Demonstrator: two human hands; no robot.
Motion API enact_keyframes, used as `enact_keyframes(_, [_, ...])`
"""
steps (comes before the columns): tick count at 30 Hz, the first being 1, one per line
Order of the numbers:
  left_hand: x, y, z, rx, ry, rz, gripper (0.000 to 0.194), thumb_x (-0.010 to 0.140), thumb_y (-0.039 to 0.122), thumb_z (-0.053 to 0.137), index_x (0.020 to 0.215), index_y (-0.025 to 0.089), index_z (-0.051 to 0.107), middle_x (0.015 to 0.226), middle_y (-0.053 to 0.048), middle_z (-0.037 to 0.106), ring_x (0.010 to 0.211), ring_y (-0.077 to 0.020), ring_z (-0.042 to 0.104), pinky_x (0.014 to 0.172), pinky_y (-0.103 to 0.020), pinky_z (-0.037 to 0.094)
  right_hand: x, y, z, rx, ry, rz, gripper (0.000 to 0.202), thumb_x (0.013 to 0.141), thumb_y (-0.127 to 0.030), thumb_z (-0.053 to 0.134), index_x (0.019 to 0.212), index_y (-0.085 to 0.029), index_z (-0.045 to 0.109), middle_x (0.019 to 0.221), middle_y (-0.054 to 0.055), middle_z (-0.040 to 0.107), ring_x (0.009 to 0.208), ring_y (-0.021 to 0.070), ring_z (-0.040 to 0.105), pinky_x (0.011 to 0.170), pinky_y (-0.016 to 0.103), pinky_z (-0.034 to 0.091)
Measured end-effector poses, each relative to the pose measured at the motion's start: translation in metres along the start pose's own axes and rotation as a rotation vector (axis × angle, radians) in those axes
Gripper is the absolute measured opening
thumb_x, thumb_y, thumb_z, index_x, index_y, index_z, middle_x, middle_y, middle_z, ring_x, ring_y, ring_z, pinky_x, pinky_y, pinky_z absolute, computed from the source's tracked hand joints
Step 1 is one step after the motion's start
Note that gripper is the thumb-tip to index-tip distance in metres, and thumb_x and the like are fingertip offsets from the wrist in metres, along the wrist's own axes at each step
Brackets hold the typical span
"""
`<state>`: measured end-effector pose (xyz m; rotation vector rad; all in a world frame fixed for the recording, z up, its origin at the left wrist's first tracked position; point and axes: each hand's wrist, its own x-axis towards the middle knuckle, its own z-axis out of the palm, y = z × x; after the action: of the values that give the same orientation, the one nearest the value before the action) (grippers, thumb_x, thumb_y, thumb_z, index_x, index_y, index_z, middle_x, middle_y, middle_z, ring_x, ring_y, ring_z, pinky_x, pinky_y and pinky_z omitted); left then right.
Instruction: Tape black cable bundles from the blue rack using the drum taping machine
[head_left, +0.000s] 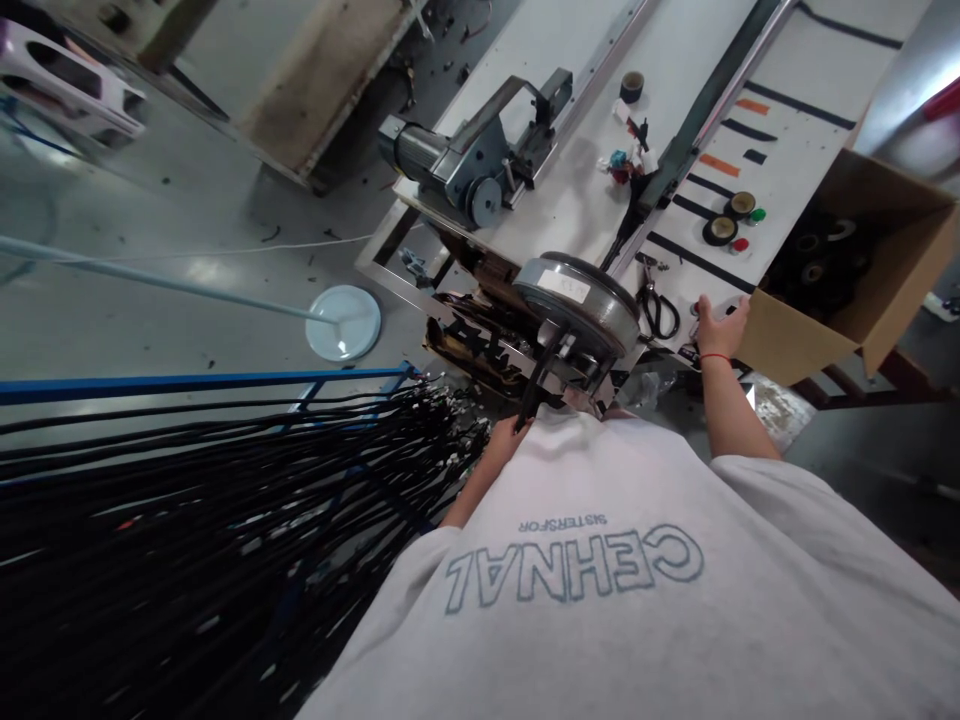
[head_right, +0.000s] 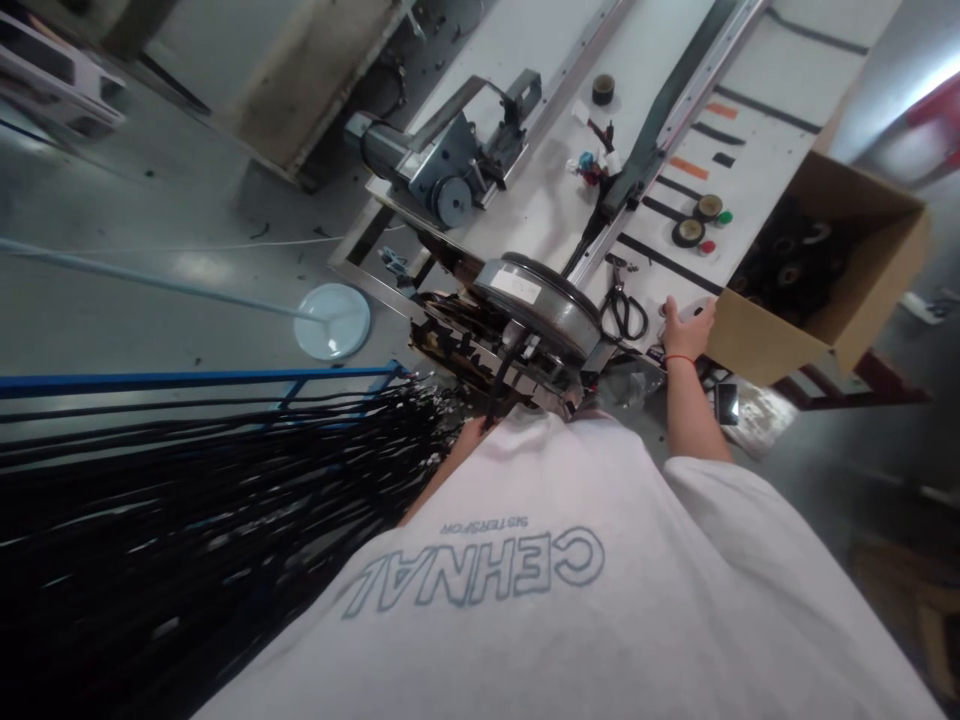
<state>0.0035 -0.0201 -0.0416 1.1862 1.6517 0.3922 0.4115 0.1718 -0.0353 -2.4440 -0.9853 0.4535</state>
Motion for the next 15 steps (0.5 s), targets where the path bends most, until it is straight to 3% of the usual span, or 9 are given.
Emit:
enact_keyframes(8, [0.005, 0.013, 0.004, -0.136, -0.091, -0.017, 0.043, 0.077, 0.057, 0.065, 0.076, 0.014, 0.063, 0.072, -0.003, 0.063, 0.074, -0.0183, 0.052, 0.067, -0.028, 0.043, 0.002, 0.006, 0.005, 0.073, 0.052, -0.048, 0.072, 0.094, -0.058, 0.048, 0.150, -0.015, 0.035, 0.145, 0.025, 0.046, 0.137, 0.0375, 0.046, 0.110, 0.059, 0.037])
enact_keyframes(13, [0.006, 0.018, 0.004, -0.174, -0.063, -0.015, 0.054, 0.078, 0.067, 0.061, 0.071, 0.014, 0.061, 0.066, -0.003, 0.061, 0.070, -0.0175, 0.054, 0.065, -0.028, 0.043, 0.002, 0.006, 0.005, 0.082, 0.035, -0.030, 0.071, 0.095, -0.054, 0.048, 0.150, -0.011, 0.034, 0.146, 0.026, 0.046, 0.139, 0.0360, 0.044, 0.113, 0.057, 0.036])
enact_keyframes(15, [0.010, 0.025, 0.004, -0.297, -0.043, -0.003, 0.060, 0.083, 0.073, 0.053, 0.076, 0.014, 0.063, 0.068, -0.005, 0.064, 0.070, -0.0181, 0.058, 0.068, -0.029, 0.047, 0.003, 0.006, 0.005, 0.077, 0.032, -0.021, 0.071, 0.096, -0.054, 0.046, 0.151, -0.010, 0.033, 0.146, 0.027, 0.046, 0.138, 0.0362, 0.045, 0.112, 0.057, 0.037])
